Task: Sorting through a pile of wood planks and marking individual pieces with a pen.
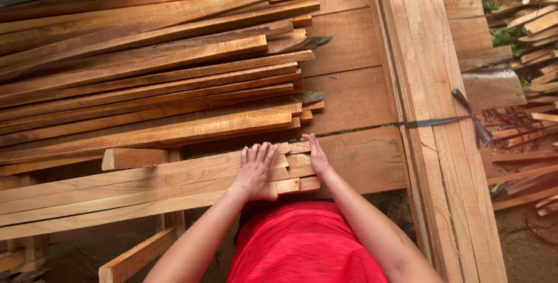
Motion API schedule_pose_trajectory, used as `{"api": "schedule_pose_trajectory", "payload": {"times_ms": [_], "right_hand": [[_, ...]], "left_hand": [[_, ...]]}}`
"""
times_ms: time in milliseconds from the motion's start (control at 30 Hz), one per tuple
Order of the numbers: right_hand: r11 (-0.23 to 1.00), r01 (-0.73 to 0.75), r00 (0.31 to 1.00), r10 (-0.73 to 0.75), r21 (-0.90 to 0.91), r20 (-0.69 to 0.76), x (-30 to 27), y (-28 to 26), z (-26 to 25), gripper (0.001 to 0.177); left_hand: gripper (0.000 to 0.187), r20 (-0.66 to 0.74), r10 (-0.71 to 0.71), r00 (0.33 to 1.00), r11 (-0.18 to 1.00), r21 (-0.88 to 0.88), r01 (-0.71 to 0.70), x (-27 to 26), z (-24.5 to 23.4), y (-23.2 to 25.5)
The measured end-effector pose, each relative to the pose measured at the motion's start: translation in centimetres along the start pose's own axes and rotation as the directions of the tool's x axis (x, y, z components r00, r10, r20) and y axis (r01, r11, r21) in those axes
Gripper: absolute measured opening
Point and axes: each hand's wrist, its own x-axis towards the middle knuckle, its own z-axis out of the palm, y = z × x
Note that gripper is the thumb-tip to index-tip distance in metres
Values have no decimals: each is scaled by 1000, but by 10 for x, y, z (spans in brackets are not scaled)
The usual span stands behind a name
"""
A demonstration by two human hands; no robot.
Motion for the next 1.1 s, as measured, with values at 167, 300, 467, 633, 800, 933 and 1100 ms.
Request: {"api": "schedule_pose_trajectory", "payload": {"times_ms": [167, 300, 467, 633, 800, 933, 1100], "right_hand": [[998, 59, 998, -59, -17, -8, 7, 2, -1, 84], [996, 84, 996, -84, 36, -18, 9, 16, 0, 85], [996, 81, 997, -81, -32, 1, 6, 2, 0, 86], [997, 52, 997, -49, -52, 55, 2, -8, -2, 88], [997, -46, 991, 53, -66, 121, -7, -19, -5, 95], [1000, 2, 993, 1, -29, 116, -5, -14, -5, 96], [972, -89, 969, 35, 216, 244, -1, -23, -20, 96]], "left_hand": [[154, 39, 7, 999, 1000, 29, -8, 8, -8, 4], [145, -42, 53, 998, 999, -6, -53, 4, -8, -1], [144, -22, 56, 998, 998, 17, -56, 6, -9, 1], [145, -71, 57, 996, 998, 4, -57, 3, -9, 1], [146, -33, 50, 998, 999, 19, -50, 6, -5, 4], [142, -73, 72, 995, 997, -23, -74, 15, -8, 21], [144, -70, 97, 993, 994, -41, -100, 31, -18, 47]]}}
